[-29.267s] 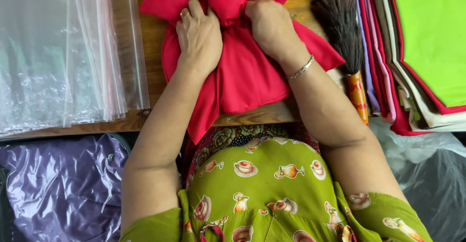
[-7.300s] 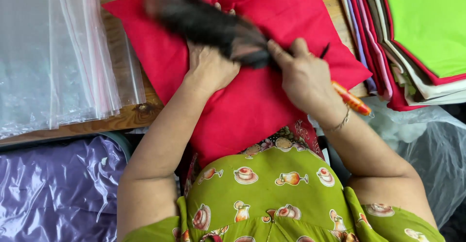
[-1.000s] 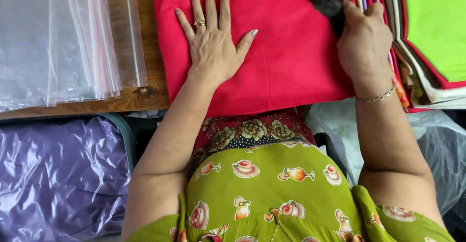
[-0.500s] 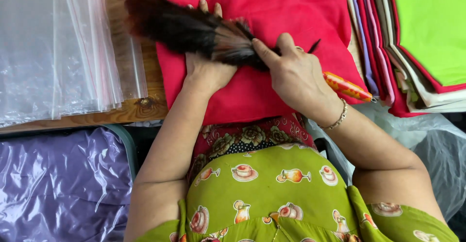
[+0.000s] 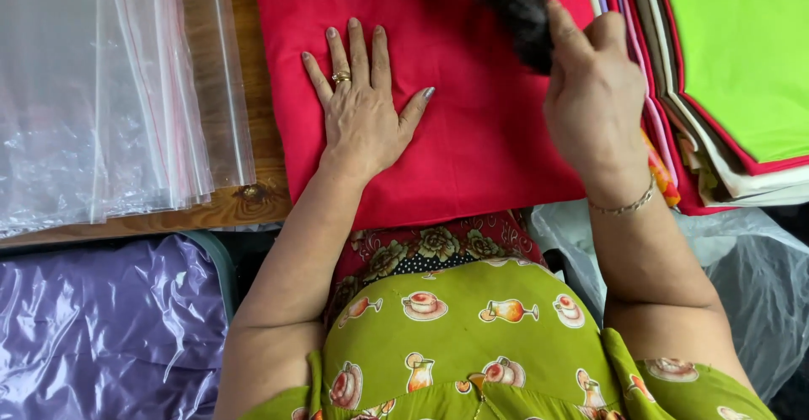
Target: Smoothing, brushing, and folding a pink pillowcase before placing it into a clear plastic bag.
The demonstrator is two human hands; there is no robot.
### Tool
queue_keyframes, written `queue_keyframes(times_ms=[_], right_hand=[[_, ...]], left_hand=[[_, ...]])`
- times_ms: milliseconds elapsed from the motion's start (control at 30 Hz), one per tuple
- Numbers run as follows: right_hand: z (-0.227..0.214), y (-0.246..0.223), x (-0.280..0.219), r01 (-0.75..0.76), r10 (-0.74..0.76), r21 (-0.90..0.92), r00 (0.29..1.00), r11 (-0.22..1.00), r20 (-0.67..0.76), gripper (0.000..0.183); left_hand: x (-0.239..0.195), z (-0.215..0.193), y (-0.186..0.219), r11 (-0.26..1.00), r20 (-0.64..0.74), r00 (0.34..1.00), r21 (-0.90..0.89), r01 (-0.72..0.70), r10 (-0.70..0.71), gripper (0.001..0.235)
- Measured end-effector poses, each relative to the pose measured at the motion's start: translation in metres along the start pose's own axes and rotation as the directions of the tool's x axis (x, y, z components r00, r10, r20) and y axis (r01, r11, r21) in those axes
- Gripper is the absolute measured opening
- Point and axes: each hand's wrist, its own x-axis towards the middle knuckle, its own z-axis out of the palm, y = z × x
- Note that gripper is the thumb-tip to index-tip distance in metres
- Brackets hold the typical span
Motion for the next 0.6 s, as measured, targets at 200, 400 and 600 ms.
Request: queue_keyframes(times_ms=[200, 400, 600], right_hand=[[-0.004, -0.064, -0.014, 0.105, -0.157, 0.154, 0.915, 0.982, 0.373, 0.049], [0.042, -0.007, 0.002, 0.062, -0.063, 0.012, 0.952, 0.998, 0.298, 0.049], [0.079, 0.049, 0.006, -0.103, 0.1, 0.053, 0.993, 0.993, 0.062, 0.035]], left_hand=[[0.006, 0.001, -0.001, 0.998, 0.102, 0.994, -0.051, 0.032, -0.027, 0.055], [0.0, -0.002, 0.001, 1.0, -0.057, 0.998, 0.003, -0.029, 0.029, 0.084], [0.002, -0.005, 0.003, 1.0, 0.0, 1.0, 0.002, -0.011, 0.011, 0.083]])
